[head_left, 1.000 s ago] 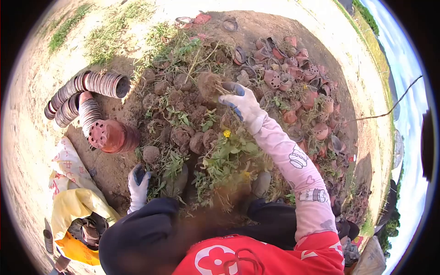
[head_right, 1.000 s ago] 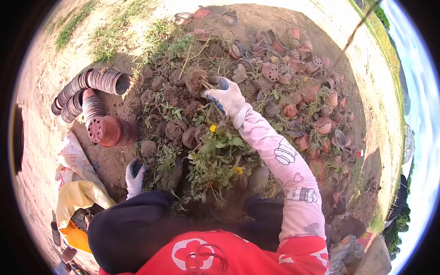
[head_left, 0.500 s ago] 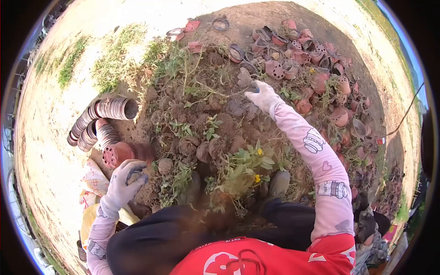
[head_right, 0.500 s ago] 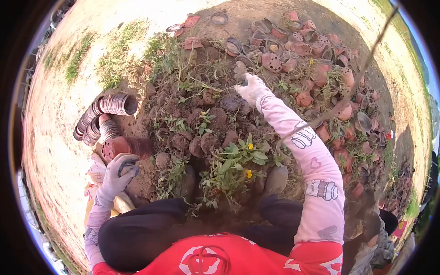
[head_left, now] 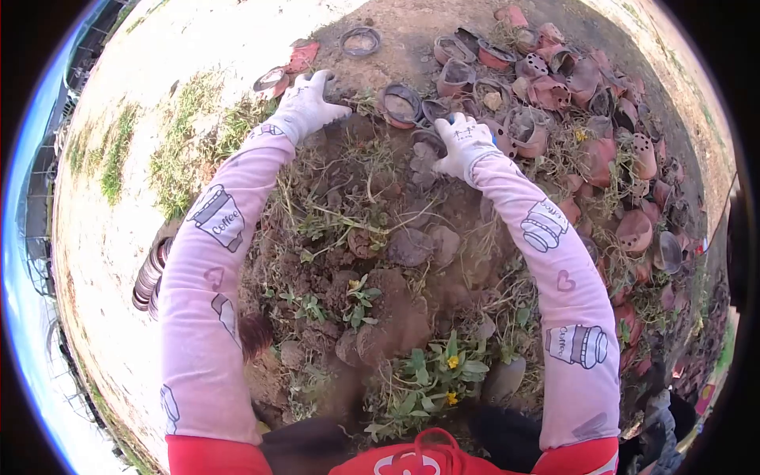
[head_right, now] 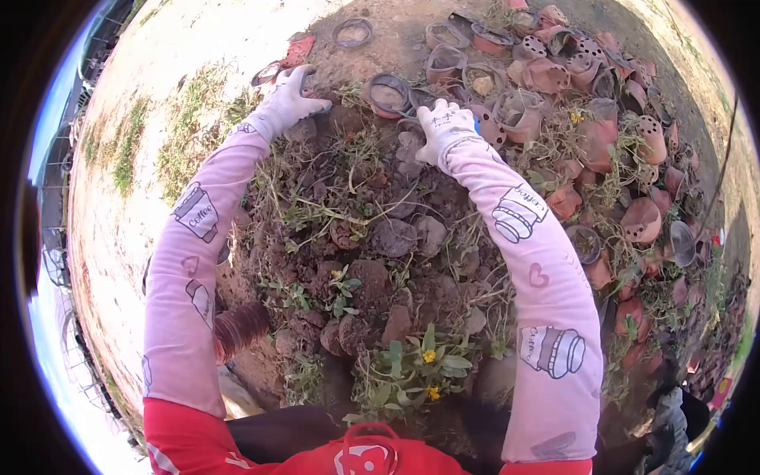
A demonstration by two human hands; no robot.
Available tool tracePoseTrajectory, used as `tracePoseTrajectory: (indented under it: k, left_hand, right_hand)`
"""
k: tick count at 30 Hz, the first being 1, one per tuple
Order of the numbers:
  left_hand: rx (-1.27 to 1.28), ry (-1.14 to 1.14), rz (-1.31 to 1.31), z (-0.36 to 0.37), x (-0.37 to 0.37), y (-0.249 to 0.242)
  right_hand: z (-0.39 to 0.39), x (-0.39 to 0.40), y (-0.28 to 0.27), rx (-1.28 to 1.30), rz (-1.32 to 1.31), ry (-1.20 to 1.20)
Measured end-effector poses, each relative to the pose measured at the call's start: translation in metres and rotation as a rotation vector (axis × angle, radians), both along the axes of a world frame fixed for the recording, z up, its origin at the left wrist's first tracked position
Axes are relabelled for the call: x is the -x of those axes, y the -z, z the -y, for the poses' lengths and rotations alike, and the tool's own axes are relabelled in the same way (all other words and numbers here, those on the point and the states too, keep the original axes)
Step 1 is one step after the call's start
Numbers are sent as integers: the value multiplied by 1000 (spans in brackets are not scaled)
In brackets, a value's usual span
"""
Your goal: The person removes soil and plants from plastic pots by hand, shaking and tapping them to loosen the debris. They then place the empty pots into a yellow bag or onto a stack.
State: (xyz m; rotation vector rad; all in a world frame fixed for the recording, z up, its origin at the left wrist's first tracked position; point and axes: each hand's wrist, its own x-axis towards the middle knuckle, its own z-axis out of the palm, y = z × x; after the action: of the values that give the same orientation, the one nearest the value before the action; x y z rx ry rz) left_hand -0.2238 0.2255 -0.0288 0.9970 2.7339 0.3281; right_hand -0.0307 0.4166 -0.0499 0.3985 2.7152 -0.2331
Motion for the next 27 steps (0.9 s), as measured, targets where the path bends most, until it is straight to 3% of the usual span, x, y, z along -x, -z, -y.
tracePoseTrajectory:
  k: [1, 3, 5, 6, 8, 10, 12, 15, 17, 19, 20, 22, 23, 25, 27]
  left_hand:
    - [56, -74, -48, -2, 19, 8]
    - [115, -149, -95, -1, 46, 24]
    - [-11, -322, 269, 6, 68, 49]
    - [51, -322, 75, 7, 70, 70]
    - [167, -87, 206, 0, 63, 82]
    - [143, 108, 178, -17, 14, 49]
    - [-20, 405, 483, -21, -28, 18]
    - [-158, 582, 400, -24, -8, 18]
    - [-163, 51, 151, -25, 55, 29]
    - [-45, -226, -207, -4, 130, 63]
    - [54, -377, -130, 6, 154, 66]
    - [-4, -469, -208, 49, 216, 137]
    - [-19, -464, -197, 44, 211, 137]
    - [321, -257, -230, 47, 201, 126]
    - [333, -322, -137, 21, 192, 108]
  right_hand:
    - [-11, 9, 3, 9, 2, 7]
    - [-34, 23, 11, 264, 36, 52]
    - [-42, 27, 18, 309, 31, 110]
    - [-40, 30, 19, 298, 42, 131]
    - [-35, 40, 30, 266, 109, 76]
    - [-38, 47, 36, 261, 122, 68]
    - [-43, 47, 34, 305, 117, 40]
    - [-44, 49, 31, 351, 120, 7]
    - [-47, 49, 32, 348, 97, 4]
    - [-48, 53, 32, 382, 132, 24]
    - [-48, 55, 30, 394, 160, 41]
    - [-46, 56, 34, 377, 143, 61]
    - [-48, 55, 42, 371, 107, 51]
    - [-50, 56, 47, 363, 71, 45]
    - [-47, 59, 43, 373, 115, 61]
